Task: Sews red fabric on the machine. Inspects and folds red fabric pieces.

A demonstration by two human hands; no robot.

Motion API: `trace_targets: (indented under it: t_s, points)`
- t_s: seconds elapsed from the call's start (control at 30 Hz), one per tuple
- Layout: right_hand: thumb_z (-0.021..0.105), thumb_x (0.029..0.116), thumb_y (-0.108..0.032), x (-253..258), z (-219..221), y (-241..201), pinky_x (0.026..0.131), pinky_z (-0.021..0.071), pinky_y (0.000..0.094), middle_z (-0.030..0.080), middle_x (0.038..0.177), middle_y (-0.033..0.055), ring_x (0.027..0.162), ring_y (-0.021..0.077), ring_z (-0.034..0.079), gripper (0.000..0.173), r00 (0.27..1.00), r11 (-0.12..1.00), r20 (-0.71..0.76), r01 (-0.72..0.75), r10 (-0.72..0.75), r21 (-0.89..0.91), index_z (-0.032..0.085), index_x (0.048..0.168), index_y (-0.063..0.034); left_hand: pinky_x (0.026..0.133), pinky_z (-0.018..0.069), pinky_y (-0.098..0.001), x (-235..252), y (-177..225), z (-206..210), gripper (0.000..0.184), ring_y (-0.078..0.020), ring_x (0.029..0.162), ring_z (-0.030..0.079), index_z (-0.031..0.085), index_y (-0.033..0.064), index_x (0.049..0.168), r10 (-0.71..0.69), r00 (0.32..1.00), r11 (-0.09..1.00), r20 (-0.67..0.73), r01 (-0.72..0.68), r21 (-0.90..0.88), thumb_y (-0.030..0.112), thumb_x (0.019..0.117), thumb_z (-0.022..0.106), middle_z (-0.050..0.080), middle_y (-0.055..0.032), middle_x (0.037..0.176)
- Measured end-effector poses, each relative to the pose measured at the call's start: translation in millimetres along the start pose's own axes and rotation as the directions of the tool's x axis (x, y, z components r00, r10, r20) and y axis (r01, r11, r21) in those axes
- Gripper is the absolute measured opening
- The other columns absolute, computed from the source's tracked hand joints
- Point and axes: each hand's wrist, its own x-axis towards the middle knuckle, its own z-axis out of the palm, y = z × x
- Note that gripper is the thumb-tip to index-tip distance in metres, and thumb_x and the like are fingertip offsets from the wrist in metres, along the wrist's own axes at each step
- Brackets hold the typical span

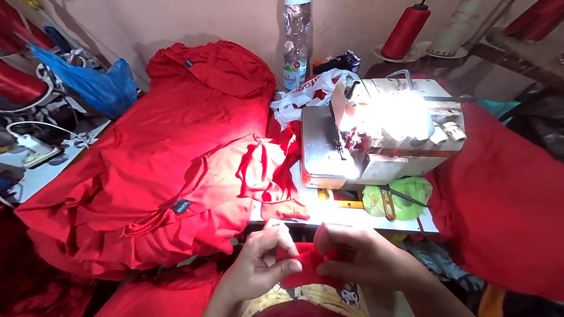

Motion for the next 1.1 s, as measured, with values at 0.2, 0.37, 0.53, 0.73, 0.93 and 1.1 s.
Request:
trace_targets:
  t_s: [0.2,0.37,0.53,0.73,0.93,1.1]
  points:
    - [0.073,0.0933,-0.018,3.2,1.5,0.4,0.061,0.0433,0.0075,0.066,0.089,0.0074,0.072,-0.0025,0.055,0.019,1.000,1.000,-0.004,0.019,-0.019,0.023,0.067,0.097,-0.0008,0.099,0.0452,-0.0167,1.0,2.7,-1.5,0.021,0.0028,0.103,0.060,0.061,0.0103,0.095,0.013,1.000,0.998,-0.010,-0.012,0.065,0.031,0.1015,0.063,0.066,0.0055,0.095]
    - [0.073,0.0929,-0.019,3.3,2.6,0.4,0.061,0.0419,0.0075,0.064,0.086,0.0065,0.072,-0.0028,0.055,0.022,1.000,0.999,-0.003,-0.018,0.018,0.027,0.062,0.084,-0.0015,0.098,0.0451,-0.0169,0.9,3.4,-2.0,0.020,0.0035,0.099,0.061,0.062,0.0111,0.096,0.024,0.999,0.995,-0.041,-0.020,0.099,0.031,0.1008,0.064,0.066,0.0064,0.093]
    - [0.074,0.0923,-0.019,3.9,3.8,0.1,0.058,0.0378,0.0063,0.063,0.084,0.0041,0.068,-0.0053,0.049,0.020,0.999,0.998,0.001,-0.037,0.037,0.047,0.068,0.097,-0.0006,0.099,0.0442,-0.0173,0.5,4.5,-2.6,0.019,0.0040,0.097,0.061,0.062,0.0112,0.096,0.051,0.998,0.991,-0.042,-0.045,0.128,0.029,0.1004,0.065,0.067,0.0066,0.092]
    - [0.074,0.0915,-0.020,4.1,5.7,2.0,0.068,0.0450,0.0088,0.064,0.090,0.0069,0.083,-0.0008,0.058,0.023,0.999,0.999,-0.023,-0.048,0.048,0.019,0.063,0.083,-0.0014,0.100,0.0440,-0.0171,-1.3,6.4,-2.4,0.019,0.0040,0.098,0.061,0.063,0.0116,0.096,0.043,0.997,0.988,-0.067,-0.032,0.148,0.029,0.0999,0.066,0.067,0.0072,0.092]
    - [0.072,0.0953,-0.019,6.0,8.4,3.9,0.082,0.0500,0.0121,0.068,0.097,0.0066,0.096,0.0011,0.062,0.021,1.000,0.985,0.012,0.014,-0.017,0.172,0.073,0.102,0.0008,0.097,0.0448,-0.0155,-4.6,5.5,1.3,0.018,0.0045,0.097,0.061,0.063,0.0107,0.098,0.022,0.995,0.988,-0.094,-0.007,0.155,0.029,0.0996,0.066,0.067,0.0067,0.094]
    - [0.071,0.0936,-0.014,5.6,13.6,-0.6,0.078,0.0494,0.0100,0.067,0.093,0.0072,0.091,0.0007,0.062,0.016,0.995,0.995,-0.077,0.064,-0.058,0.082,0.067,0.089,0.0002,0.100,0.0457,-0.0184,-6.1,9.9,-0.9,0.018,0.0003,0.103,0.060,0.066,0.0133,0.104,0.060,0.994,0.973,-0.089,-0.039,0.228,0.031,0.1017,0.062,0.064,0.0046,0.099]
